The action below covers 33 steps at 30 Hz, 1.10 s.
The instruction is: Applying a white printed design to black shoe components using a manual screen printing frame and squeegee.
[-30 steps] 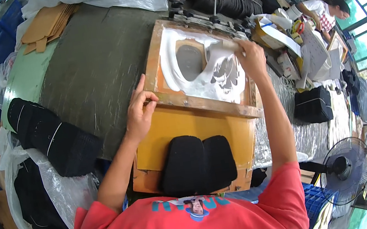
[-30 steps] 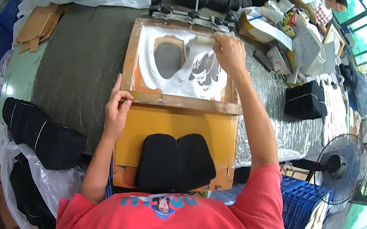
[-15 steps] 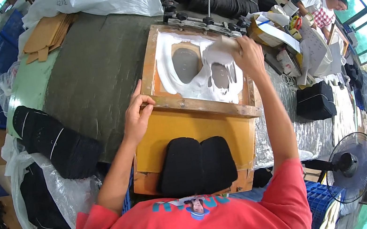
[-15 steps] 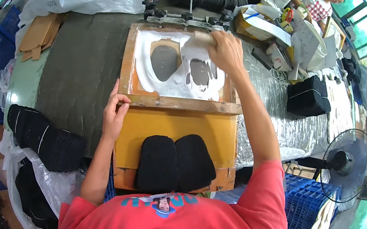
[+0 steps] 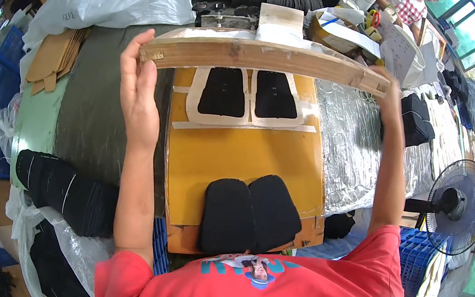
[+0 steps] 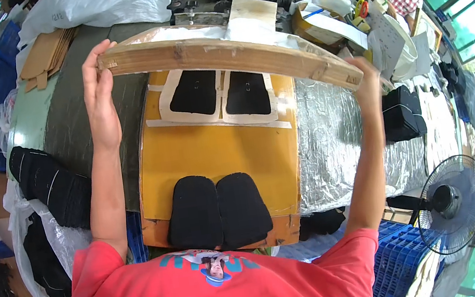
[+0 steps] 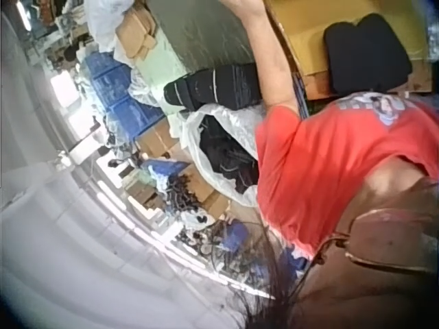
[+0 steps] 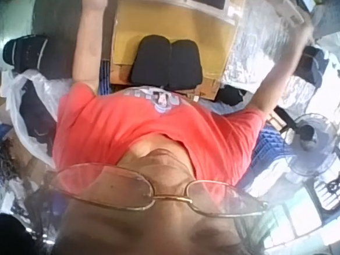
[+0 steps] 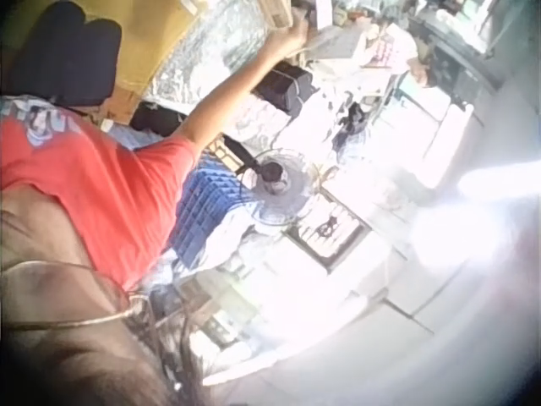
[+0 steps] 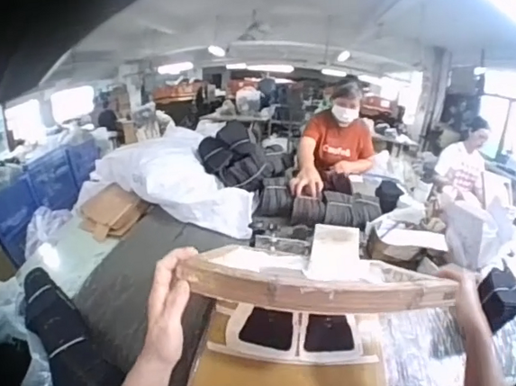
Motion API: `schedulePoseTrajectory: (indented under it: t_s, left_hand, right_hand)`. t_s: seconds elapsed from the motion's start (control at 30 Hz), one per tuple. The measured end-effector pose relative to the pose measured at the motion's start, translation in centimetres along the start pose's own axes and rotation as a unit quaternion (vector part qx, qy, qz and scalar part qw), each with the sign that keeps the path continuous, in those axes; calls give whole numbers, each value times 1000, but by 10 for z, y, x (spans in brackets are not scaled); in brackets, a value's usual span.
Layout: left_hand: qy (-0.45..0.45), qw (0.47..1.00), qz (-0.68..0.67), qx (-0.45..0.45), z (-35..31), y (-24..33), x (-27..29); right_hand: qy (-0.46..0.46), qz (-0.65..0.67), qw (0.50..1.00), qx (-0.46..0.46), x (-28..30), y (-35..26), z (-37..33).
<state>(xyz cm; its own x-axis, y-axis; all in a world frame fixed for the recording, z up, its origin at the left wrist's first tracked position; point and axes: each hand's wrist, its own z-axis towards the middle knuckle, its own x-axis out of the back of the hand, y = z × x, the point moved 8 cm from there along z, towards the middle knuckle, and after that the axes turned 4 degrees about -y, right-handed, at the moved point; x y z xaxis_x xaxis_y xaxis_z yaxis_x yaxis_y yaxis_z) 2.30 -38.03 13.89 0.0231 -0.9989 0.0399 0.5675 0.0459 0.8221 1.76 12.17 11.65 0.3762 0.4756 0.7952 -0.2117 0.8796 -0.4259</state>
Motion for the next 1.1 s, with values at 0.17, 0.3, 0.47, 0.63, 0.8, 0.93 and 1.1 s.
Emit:
schedulePoseTrajectory:
  t_s: [0.17,0.3,0.47,0.63,0.8,0.93,1.1]
  left_hand:
    - [33,997,-72,3,-6,-32,8]
    - [11,986,-16,166,-30,-130,0]
    - [-140,906,398,30,-19,-153,-79]
    - [-179,833,520,61,-20,-163,-114]
    - [-193,832,510,105,-22,-169,-88]
    - [-85,962,249,66,-25,-154,-67]
    - [103,963,241,64,-27,-130,31]
  right_hand:
    - [-146,162,971,-96,-143,-29,-35]
    - [-99,156,982,-47,-176,-58,-19]
    - [-128,34,986,-97,-187,-57,-12]
    - [-57,155,981,-102,-179,-54,-31]
    - [43,271,944,-185,-101,-3,-69]
    - [44,212,951,-219,-63,101,-139]
    - [30,-191,968,-162,-49,138,-188]
